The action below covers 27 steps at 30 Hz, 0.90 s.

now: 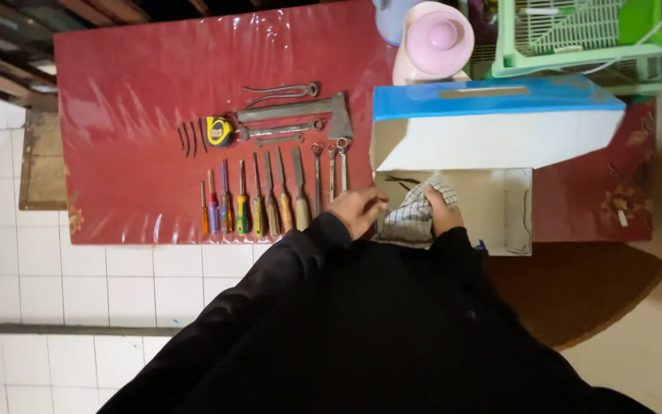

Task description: The person repeatedly picks up small metal rods from a red table, places them into a white box, and wipes the table surface with a cloth. The person handles the rods one at a time and continues wiping the table throughout the clip.

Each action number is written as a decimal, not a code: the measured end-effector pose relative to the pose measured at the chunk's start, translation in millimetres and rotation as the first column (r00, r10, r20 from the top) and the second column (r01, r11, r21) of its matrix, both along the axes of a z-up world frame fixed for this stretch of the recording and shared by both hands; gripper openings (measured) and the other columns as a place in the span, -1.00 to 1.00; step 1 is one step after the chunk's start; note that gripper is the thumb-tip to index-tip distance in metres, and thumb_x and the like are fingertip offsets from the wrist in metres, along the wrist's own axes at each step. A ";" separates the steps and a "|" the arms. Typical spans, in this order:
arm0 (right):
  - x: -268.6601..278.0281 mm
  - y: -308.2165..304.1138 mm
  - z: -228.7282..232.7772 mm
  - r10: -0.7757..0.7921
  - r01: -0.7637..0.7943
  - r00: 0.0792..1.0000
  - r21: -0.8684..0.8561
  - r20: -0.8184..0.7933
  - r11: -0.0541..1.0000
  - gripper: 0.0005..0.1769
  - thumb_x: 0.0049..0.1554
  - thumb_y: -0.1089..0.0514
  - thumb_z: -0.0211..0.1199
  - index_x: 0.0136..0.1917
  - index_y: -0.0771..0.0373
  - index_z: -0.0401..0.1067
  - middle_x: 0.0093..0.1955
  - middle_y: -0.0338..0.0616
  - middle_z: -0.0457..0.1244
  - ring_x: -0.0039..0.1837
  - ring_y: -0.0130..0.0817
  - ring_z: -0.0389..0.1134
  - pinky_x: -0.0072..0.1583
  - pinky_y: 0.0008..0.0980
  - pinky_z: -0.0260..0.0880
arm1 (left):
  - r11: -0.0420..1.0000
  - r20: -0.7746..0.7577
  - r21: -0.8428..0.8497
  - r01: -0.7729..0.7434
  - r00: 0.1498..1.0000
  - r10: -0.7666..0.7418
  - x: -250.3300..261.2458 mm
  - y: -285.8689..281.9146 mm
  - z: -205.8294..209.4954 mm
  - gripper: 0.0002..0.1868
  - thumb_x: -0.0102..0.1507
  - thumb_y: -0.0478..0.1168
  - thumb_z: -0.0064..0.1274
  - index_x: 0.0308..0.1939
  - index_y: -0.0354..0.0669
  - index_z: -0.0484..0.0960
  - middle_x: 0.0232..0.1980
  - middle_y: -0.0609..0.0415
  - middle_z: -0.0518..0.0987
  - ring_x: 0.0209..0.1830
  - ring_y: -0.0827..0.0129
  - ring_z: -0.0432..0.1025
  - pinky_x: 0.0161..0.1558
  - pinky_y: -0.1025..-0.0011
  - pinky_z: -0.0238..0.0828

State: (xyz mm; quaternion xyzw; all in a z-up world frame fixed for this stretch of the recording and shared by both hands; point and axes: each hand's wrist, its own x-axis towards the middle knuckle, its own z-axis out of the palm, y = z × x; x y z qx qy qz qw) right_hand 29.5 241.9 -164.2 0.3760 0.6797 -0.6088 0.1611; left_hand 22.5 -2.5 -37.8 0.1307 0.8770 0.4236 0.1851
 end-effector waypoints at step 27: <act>40.3 -107.3 70.3 0.467 -0.782 0.559 -0.247 -0.685 0.572 -0.30 0.20 0.07 0.25 0.53 0.36 0.20 0.37 -0.04 0.25 0.34 -0.32 0.29 0.32 -0.24 0.33 | 0.282 0.608 0.661 -0.696 0.716 0.344 100.7 -59.8 3.8 -0.68 0.39 -0.36 -0.05 0.23 -0.15 0.39 -0.15 0.21 0.49 -0.40 0.62 0.27 -0.37 0.56 0.22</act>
